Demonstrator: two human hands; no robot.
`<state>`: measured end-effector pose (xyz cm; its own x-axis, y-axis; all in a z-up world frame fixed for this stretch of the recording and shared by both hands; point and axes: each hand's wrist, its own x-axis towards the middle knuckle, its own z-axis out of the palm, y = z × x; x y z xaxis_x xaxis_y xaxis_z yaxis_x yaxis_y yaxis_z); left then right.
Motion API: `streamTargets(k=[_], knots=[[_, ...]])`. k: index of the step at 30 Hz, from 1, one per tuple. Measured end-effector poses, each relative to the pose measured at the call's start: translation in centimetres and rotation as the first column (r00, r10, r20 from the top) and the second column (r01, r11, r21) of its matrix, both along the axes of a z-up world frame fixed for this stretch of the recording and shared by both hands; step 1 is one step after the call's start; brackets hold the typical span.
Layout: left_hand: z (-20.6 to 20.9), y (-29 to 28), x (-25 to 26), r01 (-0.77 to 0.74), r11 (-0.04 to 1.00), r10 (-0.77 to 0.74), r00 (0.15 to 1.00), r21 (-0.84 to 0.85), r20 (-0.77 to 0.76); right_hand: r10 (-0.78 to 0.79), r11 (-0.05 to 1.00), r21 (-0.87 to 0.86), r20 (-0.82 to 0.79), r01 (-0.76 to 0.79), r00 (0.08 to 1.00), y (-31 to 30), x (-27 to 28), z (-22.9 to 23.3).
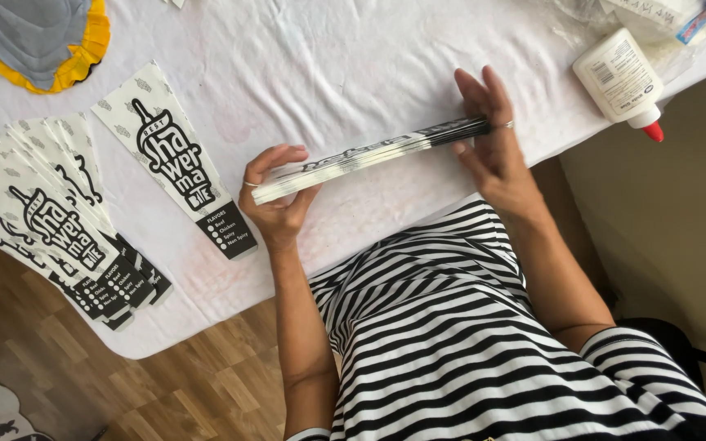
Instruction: Applying glue to paper labels and organizing them into stacks
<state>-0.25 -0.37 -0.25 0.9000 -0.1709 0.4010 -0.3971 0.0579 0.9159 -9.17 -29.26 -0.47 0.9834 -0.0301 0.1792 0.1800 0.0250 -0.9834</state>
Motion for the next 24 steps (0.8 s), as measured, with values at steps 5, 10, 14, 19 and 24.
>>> streamTargets(k=[5, 10, 14, 19, 24], knots=[[-1.6, 0.6, -0.5, -0.059, 0.997, 0.062, 0.996, 0.041, -0.066, -0.064, 0.989, -0.134, 0.000, 0.063, 0.998, 0.4, -0.1, 0.4], [-1.7, 1.4, -1.7, -0.166, 0.982, 0.179, 0.970, 0.089, -0.165, -0.218, 0.976, -0.054, -0.121, 0.213, 0.969, 0.2, -0.4, 1.7], [0.6, 2.6, -2.9, -0.132, 0.991, 0.137, 0.955, 0.036, -0.264, -0.196, 0.979, -0.037, 0.050, 0.198, 0.979, -1.6, -1.6, 0.1], [10.2, 0.5, -5.5, -0.352, 0.862, 0.344, 0.935, 0.366, 0.089, -0.237, 0.886, -0.365, 0.173, 0.286, 0.956, -0.7, -3.3, 7.4], [18.7, -4.3, -8.4, -0.103, 0.816, -0.169, 0.898, 0.569, 0.405, 0.179, 0.871, -0.489, 0.235, -0.043, 0.955, 3.1, -3.7, 15.4]])
